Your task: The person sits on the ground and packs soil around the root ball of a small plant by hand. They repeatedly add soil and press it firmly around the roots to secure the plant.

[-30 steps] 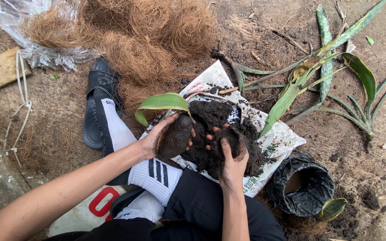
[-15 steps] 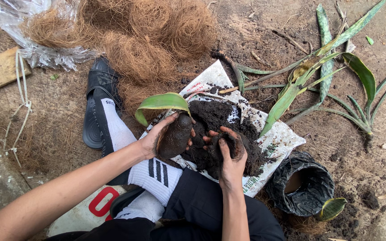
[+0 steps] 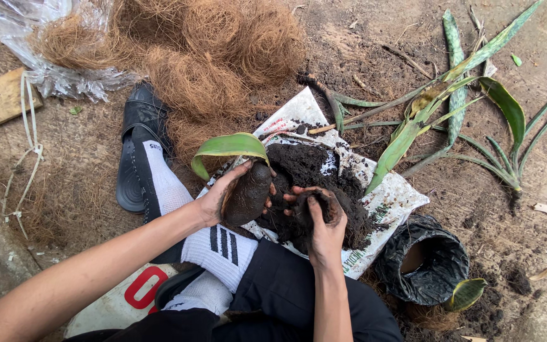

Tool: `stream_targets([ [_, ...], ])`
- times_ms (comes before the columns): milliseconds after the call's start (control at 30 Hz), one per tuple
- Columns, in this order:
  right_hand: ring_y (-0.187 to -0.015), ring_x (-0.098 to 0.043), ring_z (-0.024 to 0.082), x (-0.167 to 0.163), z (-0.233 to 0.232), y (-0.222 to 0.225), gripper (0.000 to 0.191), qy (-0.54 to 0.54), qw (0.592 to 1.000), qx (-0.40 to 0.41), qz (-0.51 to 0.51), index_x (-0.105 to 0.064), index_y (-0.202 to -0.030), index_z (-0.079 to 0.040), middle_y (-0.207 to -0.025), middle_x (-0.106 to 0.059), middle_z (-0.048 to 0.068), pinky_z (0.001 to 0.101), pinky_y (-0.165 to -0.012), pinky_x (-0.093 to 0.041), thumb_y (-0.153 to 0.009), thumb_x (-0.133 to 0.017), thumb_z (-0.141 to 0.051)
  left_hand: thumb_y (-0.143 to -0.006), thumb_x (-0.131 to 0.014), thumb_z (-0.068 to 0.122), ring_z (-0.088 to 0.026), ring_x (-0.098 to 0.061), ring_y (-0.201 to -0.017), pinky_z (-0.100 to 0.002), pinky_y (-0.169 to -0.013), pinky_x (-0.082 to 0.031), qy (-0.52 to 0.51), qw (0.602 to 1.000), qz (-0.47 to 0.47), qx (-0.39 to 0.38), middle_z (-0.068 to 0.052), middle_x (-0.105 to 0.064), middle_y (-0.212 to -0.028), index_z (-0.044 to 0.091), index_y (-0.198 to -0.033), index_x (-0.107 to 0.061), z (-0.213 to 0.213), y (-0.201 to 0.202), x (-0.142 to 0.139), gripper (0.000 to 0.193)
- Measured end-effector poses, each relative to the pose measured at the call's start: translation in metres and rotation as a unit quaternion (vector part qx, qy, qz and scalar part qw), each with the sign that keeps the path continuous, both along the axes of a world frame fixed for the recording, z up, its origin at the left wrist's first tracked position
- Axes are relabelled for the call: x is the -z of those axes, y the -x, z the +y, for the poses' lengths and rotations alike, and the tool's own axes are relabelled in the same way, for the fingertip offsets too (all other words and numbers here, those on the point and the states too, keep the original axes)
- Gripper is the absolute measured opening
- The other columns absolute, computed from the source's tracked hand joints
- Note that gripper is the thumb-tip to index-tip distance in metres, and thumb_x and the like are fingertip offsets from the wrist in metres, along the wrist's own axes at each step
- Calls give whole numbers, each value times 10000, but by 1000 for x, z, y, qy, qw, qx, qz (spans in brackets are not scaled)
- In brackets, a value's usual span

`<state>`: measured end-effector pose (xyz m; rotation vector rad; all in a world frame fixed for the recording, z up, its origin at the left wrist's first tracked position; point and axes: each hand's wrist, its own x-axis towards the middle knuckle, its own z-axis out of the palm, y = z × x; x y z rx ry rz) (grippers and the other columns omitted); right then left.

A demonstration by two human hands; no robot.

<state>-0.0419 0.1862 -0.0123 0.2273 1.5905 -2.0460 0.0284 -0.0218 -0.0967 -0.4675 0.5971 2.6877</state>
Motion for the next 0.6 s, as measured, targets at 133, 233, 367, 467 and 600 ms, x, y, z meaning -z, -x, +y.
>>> stream_targets([
  [133,-961,-770,260,5,3,0,282,-28,1000,-3,7,-634,-1191,28,-1099,-761,157,409,-812,-657,-920,-644,-51,-1085,-396,467,-236,-735,-927,-385,-809,-628,-7,1000,-1,0,-159,-720,-1101,41,-1336,-576,0,0,1,526],
  [233,-879,-759,268,15,11,-3,251,-64,998,-9,25,-666,-1149,93,-1043,-756,195,411,-757,-646,-932,-711,-26,-1083,-397,471,-240,-735,-919,-387,-803,-628,-1,1000,1,0,-164,-720,-1091,40,-1330,-581,1,0,1,530],
  [367,-833,-743,252,23,20,-4,234,-94,992,-22,77,-697,-1126,125,-1011,-754,212,388,-729,-624,-953,-745,-25,-1073,-399,472,-241,-735,-930,-390,-815,-628,-13,1000,13,0,-162,-718,-1102,42,-1324,-579,1,1,2,529],
  [467,-834,-750,248,21,18,-4,252,-82,995,-2,63,-688,-1146,99,-1017,-749,198,385,-727,-637,-949,-735,-52,-1080,-399,486,-243,-733,-923,-392,-808,-627,-16,1000,7,2,-166,-717,-1096,33,-1316,-583,1,1,2,543],
  [600,-784,-759,231,14,11,-3,277,-55,998,16,10,-654,-1179,10,-1010,-761,173,370,-665,-647,-939,-663,-128,-1072,-396,489,-243,-734,-920,-392,-806,-627,-16,1000,3,3,-166,-718,-1096,39,-1313,-580,1,0,2,543],
])
